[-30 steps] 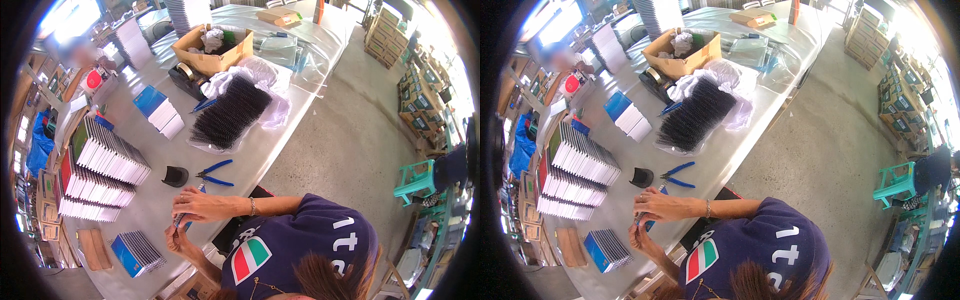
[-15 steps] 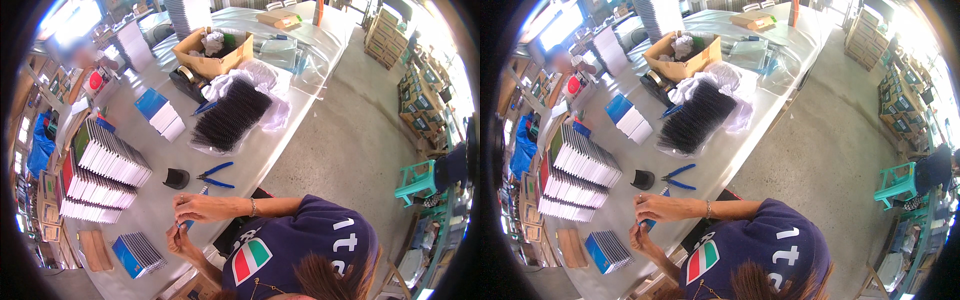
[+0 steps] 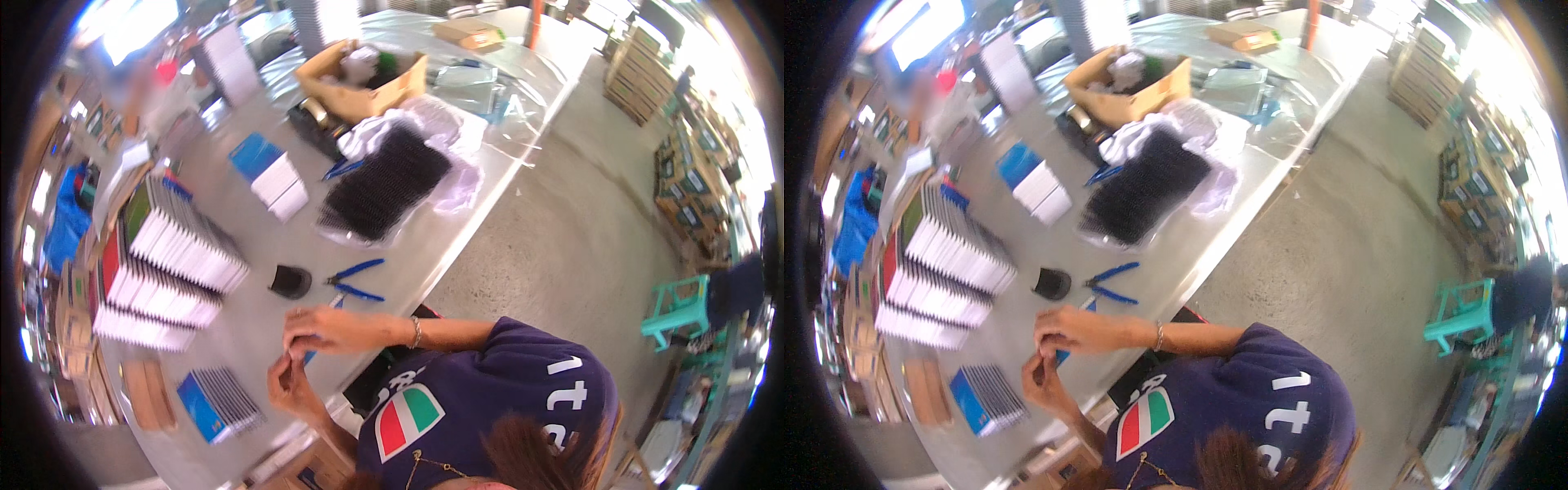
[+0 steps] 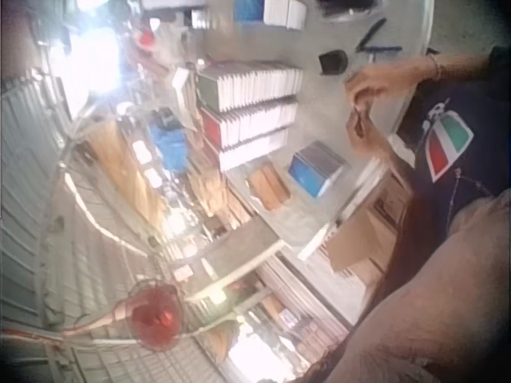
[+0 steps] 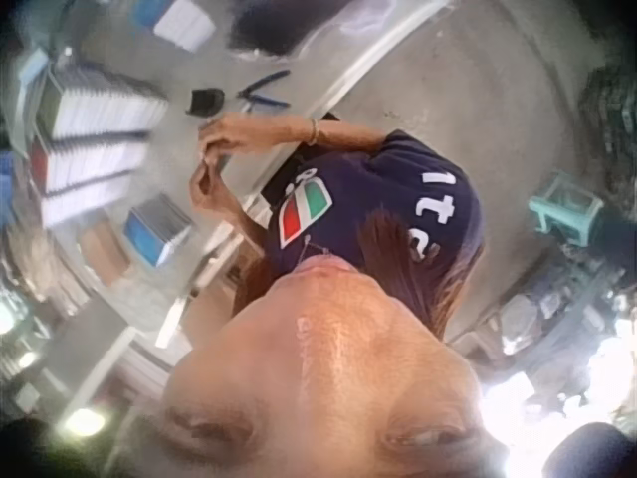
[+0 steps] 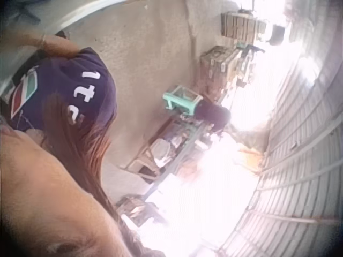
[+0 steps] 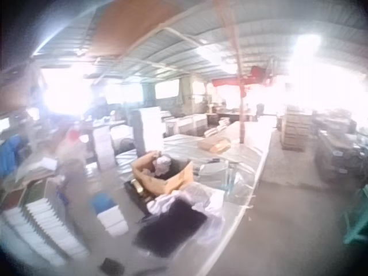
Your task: The person assembles spiral-bound notebooks by inserting a metal coil into the punched holes of a blue notebook cover. They use pliers to secure the coil ends and place the finished notebook on a stack. The process is repeated for multiple notebooks.
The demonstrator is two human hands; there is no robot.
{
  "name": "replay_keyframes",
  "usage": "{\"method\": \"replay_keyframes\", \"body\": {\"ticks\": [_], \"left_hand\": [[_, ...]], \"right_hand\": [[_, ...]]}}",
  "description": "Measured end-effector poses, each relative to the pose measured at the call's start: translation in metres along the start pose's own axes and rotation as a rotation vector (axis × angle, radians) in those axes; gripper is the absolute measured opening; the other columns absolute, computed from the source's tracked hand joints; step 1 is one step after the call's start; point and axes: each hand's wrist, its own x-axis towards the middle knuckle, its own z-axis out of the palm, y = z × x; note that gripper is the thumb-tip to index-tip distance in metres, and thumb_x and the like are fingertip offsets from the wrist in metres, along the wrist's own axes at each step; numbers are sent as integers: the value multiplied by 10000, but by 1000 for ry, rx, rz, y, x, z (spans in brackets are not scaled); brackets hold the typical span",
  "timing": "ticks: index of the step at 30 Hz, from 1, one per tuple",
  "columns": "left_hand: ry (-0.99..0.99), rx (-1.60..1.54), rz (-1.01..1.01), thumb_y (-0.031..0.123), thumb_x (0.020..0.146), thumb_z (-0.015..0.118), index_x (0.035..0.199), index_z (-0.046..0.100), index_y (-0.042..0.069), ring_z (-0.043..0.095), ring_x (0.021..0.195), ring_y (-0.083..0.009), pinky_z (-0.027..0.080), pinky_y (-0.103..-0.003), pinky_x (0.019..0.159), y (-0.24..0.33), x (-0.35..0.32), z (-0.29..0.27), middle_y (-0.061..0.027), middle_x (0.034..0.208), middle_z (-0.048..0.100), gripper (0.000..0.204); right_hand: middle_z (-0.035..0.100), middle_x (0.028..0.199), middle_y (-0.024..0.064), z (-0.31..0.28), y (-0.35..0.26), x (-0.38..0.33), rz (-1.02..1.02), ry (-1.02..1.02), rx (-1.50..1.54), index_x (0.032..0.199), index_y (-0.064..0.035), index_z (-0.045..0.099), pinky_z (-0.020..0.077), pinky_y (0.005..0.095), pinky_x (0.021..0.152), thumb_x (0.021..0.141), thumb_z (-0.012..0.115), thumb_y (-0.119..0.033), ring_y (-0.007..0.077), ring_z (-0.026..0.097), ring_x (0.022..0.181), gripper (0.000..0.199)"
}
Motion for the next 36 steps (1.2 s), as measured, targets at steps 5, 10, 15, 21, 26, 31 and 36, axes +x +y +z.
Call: {"method": "replay_keyframes", "body": {"ticks": [5, 10, 15, 21, 26, 31, 36], "left_hand": [[-39, -21, 127, -105, 803, 743, 946, 691, -33, 656, 866, -158, 553, -276, 785, 5, 14, 5, -105, 943, 697, 168], [-60, -174, 9, -91, 792, 758, 953, 734, -22, 680, 886, -149, 563, -270, 811, 35, 18, 2, -95, 957, 714, 177], [-45, -223, -7, -93, 798, 751, 962, 732, -26, 685, 878, -150, 569, -273, 812, 37, 18, 3, -98, 951, 714, 178], [-50, -224, -4, -94, 804, 744, 969, 728, -30, 683, 881, -150, 573, -271, 812, 39, 20, 4, -94, 949, 708, 178], [-44, -267, -8, -100, 814, 732, 991, 717, -34, 677, 879, -144, 567, -264, 806, 39, 21, 3, -87, 955, 702, 190], [65, -379, -26, -67, 854, 712, 1111, 675, -29, 652, 877, -122, 543, -253, 801, 17, 19, -3, -84, 996, 689, 263], [124, -477, -105, -26, 896, 683, 1171, 657, -21, 622, 934, -109, 520, -248, 822, -40, 8, -10, -62, 1057, 651, 276]], "right_hand": [[658, 957, 117, -15, 2, 2, -22, 79, -178, 1019, -16, 684, 524, 370, 784, 809, 754, -77, 281, 641, 907, 230], [694, 966, 86, -14, -23, 9, 251, 83, 27, 1073, 1, 669, 544, 288, 800, 837, 749, -29, 147, 672, 898, 251], [709, 964, 126, -14, -29, 8, 262, 111, -2, 1099, -20, 634, 543, 328, 791, 871, 710, -69, 241, 708, 891, 246], [703, 1037, 124, -16, -33, 8, 148, 78, -180, 1117, -46, 647, 533, 354, 768, 866, 712, -84, 283, 691, 901, 263], [684, 1054, 121, -15, -36, 11, 139, 78, -215, 1105, -61, 671, 525, 358, 792, 856, 714, -67, 277, 661, 932, 253], [617, 1168, 110, -18, -30, 4, 56, 289, -471, 1114, -90, 688, 464, 395, 922, 842, 729, -78, 278, 569, 1120, 275], [528, 1272, 140, -40, 26, -51, 312, 219, -807, 1280, -128, 608, 346, 460, 1048, 844, 745, -189, 332, 456, 1240, 461]]}}
